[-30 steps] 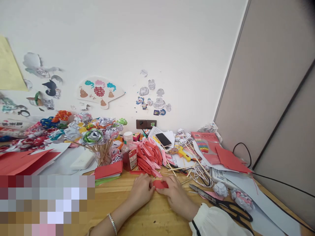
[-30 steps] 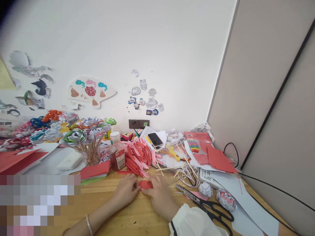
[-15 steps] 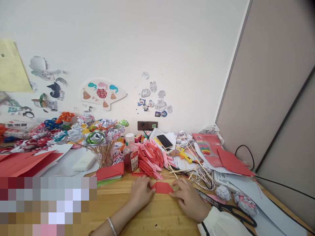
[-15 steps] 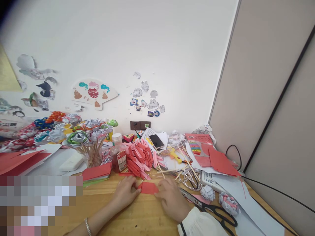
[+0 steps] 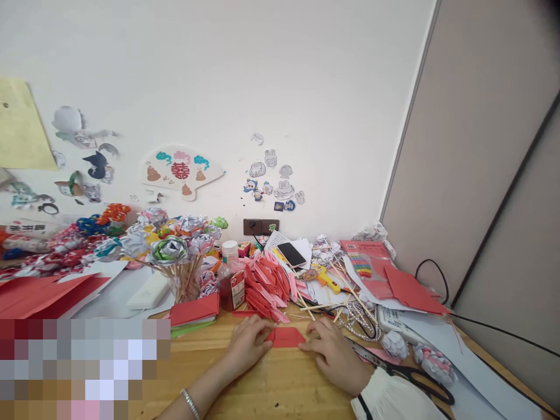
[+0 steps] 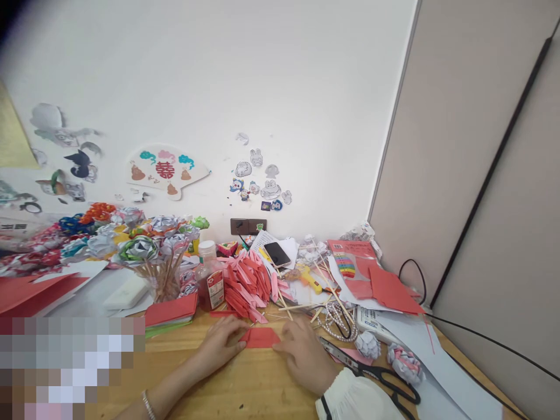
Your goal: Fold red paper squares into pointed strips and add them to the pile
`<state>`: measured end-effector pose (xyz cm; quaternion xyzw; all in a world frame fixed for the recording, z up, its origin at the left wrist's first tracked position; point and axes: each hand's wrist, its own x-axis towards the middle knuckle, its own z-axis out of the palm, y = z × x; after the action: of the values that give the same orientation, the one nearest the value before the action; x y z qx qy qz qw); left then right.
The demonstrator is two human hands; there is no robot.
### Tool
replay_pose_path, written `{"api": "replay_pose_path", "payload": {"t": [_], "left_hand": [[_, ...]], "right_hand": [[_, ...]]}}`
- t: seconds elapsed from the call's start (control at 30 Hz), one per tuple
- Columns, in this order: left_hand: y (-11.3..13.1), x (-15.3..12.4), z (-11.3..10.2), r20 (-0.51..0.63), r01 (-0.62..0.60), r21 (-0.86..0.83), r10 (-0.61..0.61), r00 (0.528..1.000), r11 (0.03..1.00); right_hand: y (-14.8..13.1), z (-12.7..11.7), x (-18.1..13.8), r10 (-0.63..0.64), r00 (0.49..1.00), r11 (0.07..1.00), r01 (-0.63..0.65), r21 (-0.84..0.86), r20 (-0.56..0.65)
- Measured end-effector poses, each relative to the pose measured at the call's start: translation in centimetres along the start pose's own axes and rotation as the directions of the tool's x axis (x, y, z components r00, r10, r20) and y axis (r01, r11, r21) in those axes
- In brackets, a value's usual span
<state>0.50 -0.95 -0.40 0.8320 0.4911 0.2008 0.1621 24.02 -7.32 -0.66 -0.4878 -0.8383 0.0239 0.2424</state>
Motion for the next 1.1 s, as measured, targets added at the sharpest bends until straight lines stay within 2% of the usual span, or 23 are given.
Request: {"api": "replay_pose_path", "payload": {"t": [0.1,0.17,0.3,0.4,0.43,0.5,0.6,0.63,0.7,0.77,0.83,0.97,1.1], "left_hand": [[0.5,-0.6,-0.6,0.032,-0.080,0.020,0.079,0.996,0.997],[1.3,-1.2,-1.1,0.092,-0.192,0.000,0.191,0.977,0.981],[3.1,-2.4,-1.5,0.204,-0.399,-0.139,0.421,0.884,0.906],[3.1,-2.6,-1.4,0.261,-0.457,-0.173,0.488,0.833,0.873],[2.9,-2.6,-1.4,0.269,-0.459,-0.139,0.480,0.835,0.877],[2.3,-2.3,-1.5,0.239,-0.430,-0.027,0.424,0.874,0.902],[1.7,-1.8,-1.9,0.112,-0.366,0.067,0.357,0.927,0.928],[1.6,-1.7,-1.9,0.078,-0.379,0.059,0.374,0.924,0.924],[1.6,-1.6,-2.0,0.057,-0.460,0.027,0.458,0.887,0.888],[1.7,-1.6,-1.9,0.096,-0.540,0.005,0.537,0.838,0.842],[1.7,-1.6,-1.8,0.127,-0.561,0.010,0.556,0.821,0.827],[1.2,-1.4,-1.6,0.090,-0.501,0.090,0.494,0.865,0.861],[0.5,-1.2,-1.5,0.065,-0.411,0.180,0.406,0.911,0.894]], "right_hand": [[0.0,0.2,0.3,0.025,1.000,0.999,-0.025,-0.041,-0.011],[-0.1,0.3,0.6,0.040,0.999,0.997,-0.041,-0.065,-0.015],[-0.2,0.6,1.1,0.016,1.000,0.997,-0.016,-0.072,-0.008],[-0.1,0.7,1.3,-0.081,0.996,0.995,0.083,-0.051,0.038],[-0.1,0.7,1.3,-0.111,0.993,0.993,0.113,-0.046,0.048],[-0.3,0.3,1.3,-0.140,0.989,0.989,0.142,-0.045,0.043],[-1.0,-0.4,1.2,-0.128,0.992,0.992,0.128,-0.015,0.019],[-1.3,-0.6,1.1,-0.130,0.991,0.991,0.130,0.010,0.022],[-1.9,-0.8,1.0,-0.165,0.985,0.985,0.162,0.067,0.049],[-2.2,-0.7,0.8,-0.206,0.975,0.975,0.197,0.108,0.081],[-2.4,-0.7,0.7,-0.199,0.974,0.975,0.187,0.118,0.104],[-2.1,-0.9,0.6,-0.120,0.988,0.990,0.112,0.084,0.095],[-1.3,-0.6,0.8,-0.106,0.994,0.994,0.105,0.015,0.041]]}}
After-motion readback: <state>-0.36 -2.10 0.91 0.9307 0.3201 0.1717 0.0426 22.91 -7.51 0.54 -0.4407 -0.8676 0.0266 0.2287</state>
